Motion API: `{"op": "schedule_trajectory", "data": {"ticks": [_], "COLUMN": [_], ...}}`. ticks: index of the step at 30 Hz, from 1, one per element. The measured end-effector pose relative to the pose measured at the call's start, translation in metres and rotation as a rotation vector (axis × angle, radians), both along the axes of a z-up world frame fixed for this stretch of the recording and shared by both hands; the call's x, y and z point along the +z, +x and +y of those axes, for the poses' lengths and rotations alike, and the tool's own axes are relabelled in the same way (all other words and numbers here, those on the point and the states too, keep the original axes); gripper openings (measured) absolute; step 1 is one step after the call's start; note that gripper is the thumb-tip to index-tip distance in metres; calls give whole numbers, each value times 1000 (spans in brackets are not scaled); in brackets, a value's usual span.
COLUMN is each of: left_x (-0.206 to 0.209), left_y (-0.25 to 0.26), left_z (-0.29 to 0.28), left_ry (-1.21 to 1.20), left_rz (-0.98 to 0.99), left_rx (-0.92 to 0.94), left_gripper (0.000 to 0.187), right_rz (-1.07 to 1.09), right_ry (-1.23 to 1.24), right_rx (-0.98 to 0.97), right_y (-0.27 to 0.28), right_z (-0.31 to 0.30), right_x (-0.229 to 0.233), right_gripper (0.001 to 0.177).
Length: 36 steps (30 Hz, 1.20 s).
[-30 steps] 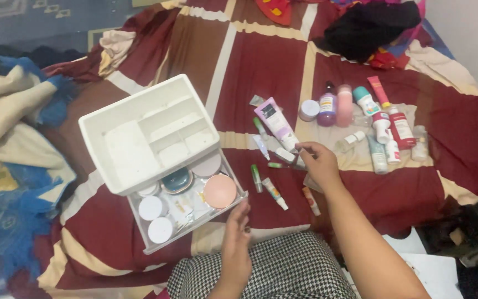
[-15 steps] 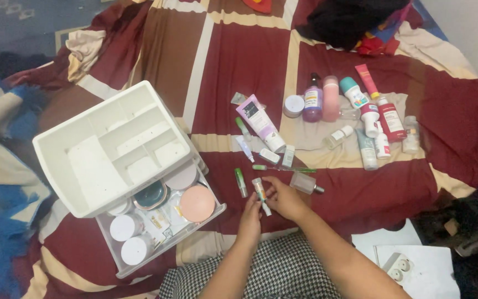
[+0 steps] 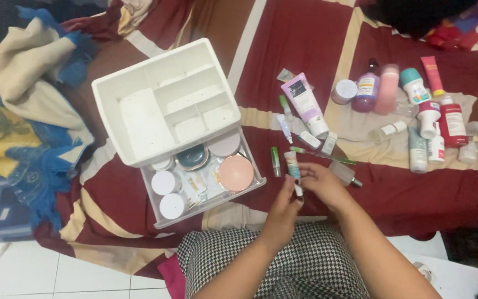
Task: Organizing cosmetic and skincare products into a multi-compartment plastic storage box.
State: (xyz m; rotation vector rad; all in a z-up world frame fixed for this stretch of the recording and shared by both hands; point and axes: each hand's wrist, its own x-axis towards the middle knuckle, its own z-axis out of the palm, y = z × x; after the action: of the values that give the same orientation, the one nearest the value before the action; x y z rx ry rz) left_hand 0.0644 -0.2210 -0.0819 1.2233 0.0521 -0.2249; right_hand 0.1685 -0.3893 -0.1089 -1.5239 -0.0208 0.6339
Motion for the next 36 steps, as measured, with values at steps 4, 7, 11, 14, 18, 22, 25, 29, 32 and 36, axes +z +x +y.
{"op": "schedule_trajectory", "data": {"ticks": [4, 7, 11, 14, 18, 22, 25, 29, 32, 36], "left_x": [97, 115, 109, 97, 95, 92, 92, 89, 89, 89], "left_y": [-33, -35, -27, -27, -31, -31, -29, -30, -29, -31], "left_z": [55, 104, 158, 178, 184, 189, 192, 194, 194, 194], "left_ry": [57, 102, -63, -109, -135, -135, -161, -152, -148, -158], "left_rz": [-156, -395, -249, -277, -241, -195, -204, -223, -223, -233], "left_rx": [17, 254, 709, 827, 791, 735, 703, 666, 663, 655], "left_gripper": [69, 67, 70, 69, 72, 75, 76, 76, 76, 76], "right_rz": [-70, -116, -201, -307, -507, -532, -700, -782, -947, -996], "right_ry": [145, 232, 117, -109, -378, -580, -570, -744, -726, -346], "right_rx": [11, 166, 403, 470, 509, 590, 602, 655, 624, 481], "right_y": [1, -2, -13, -18, -16, -20, -21, -23, -16, -6], "right_z": [38, 89, 169, 208, 232, 234, 230, 221, 213, 209], "right_x": [82, 130, 164, 175, 164, 167, 173, 186, 169, 163], "right_gripper": [57, 62, 68, 66, 58, 60, 60, 43, 32, 33]}}
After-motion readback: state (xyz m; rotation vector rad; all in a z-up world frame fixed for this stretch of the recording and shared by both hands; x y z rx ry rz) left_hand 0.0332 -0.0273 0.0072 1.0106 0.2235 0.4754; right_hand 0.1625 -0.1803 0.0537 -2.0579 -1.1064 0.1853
